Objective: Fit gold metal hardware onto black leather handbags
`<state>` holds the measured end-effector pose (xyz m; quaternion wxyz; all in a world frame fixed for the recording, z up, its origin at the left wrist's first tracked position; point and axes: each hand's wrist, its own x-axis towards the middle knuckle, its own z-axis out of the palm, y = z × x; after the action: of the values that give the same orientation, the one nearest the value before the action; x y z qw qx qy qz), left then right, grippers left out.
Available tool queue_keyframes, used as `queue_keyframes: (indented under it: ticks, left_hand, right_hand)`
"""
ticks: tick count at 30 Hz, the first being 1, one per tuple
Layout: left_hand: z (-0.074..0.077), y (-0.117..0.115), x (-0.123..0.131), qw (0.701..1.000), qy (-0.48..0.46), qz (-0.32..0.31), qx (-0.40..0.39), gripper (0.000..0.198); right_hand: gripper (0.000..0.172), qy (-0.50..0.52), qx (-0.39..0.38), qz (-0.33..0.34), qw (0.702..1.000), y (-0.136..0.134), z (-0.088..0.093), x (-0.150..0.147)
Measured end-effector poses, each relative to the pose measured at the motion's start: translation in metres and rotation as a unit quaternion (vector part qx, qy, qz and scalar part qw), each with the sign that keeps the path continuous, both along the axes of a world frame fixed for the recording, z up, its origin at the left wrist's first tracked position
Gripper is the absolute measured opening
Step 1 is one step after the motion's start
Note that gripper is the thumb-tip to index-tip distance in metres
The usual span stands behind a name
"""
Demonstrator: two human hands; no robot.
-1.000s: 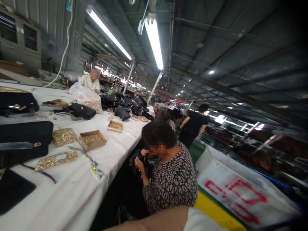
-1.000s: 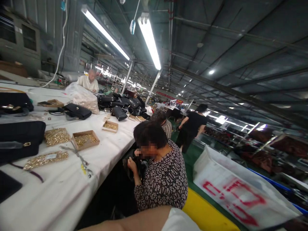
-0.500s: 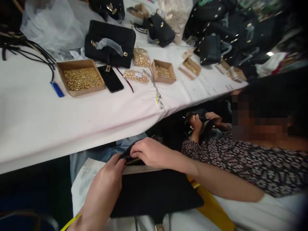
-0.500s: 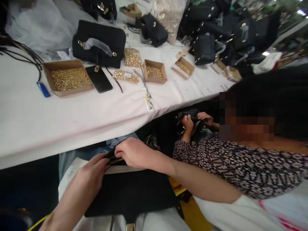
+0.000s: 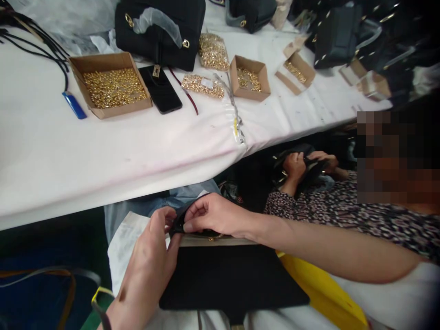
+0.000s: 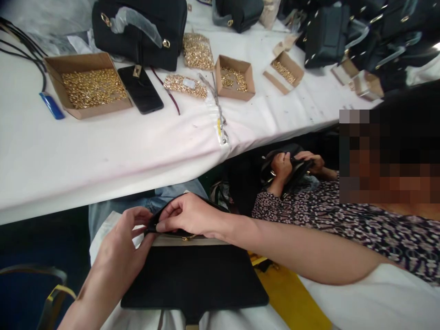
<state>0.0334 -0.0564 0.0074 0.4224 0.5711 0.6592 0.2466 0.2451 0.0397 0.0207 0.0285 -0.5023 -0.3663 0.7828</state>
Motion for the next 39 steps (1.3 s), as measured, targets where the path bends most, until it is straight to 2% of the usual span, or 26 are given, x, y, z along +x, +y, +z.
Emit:
queue_keyframes:
  ticks: [5,10,14,19,23,26,32,39]
  left_hand:
    - [-0.012,-0.006,0.004,0.997,-0.034,0.067,-0.011,0.038]
    - [-0.018,-0.007,0.005,0.993,-0.061,0.097,-0.003,0.051]
    - [-0.015,-0.006,0.005,0.993,-0.062,0.097,-0.012,0.054]
    - [-0.01,-0.005,0.007,0.992,-0.074,0.104,-0.005,0.047]
    - [-0.01,-0.006,0.006,0.992,-0.067,0.104,-0.007,0.046]
    - [-0.011,-0.007,0.005,0.993,-0.062,0.1,-0.009,0.045]
    - [-0.013,-0.009,0.004,0.992,-0.074,0.098,-0.008,0.043]
    - [-0.011,-0.011,0.001,0.991,-0.098,0.084,-0.032,0.047]
  right_hand:
    - [0.031,0.033,-0.009,0.017,0.999,0.005,-0.008,0.006]
    - [0.024,0.055,-0.029,0.023,0.998,0.007,-0.015,0.005]
    - [0.025,0.057,-0.026,0.03,0.998,0.008,-0.016,0.003]
    - [0.028,0.046,-0.031,0.038,0.998,0.011,-0.013,0.004]
    - [0.035,0.05,-0.046,0.068,0.995,0.013,-0.013,0.004]
    - [0.039,0.053,-0.054,0.06,0.995,0.013,-0.014,0.002]
    - [0.033,0.073,-0.052,0.052,0.995,0.009,-0.019,0.0]
    - [0.03,0.096,-0.057,0.085,0.99,0.012,-0.02,-0.003]
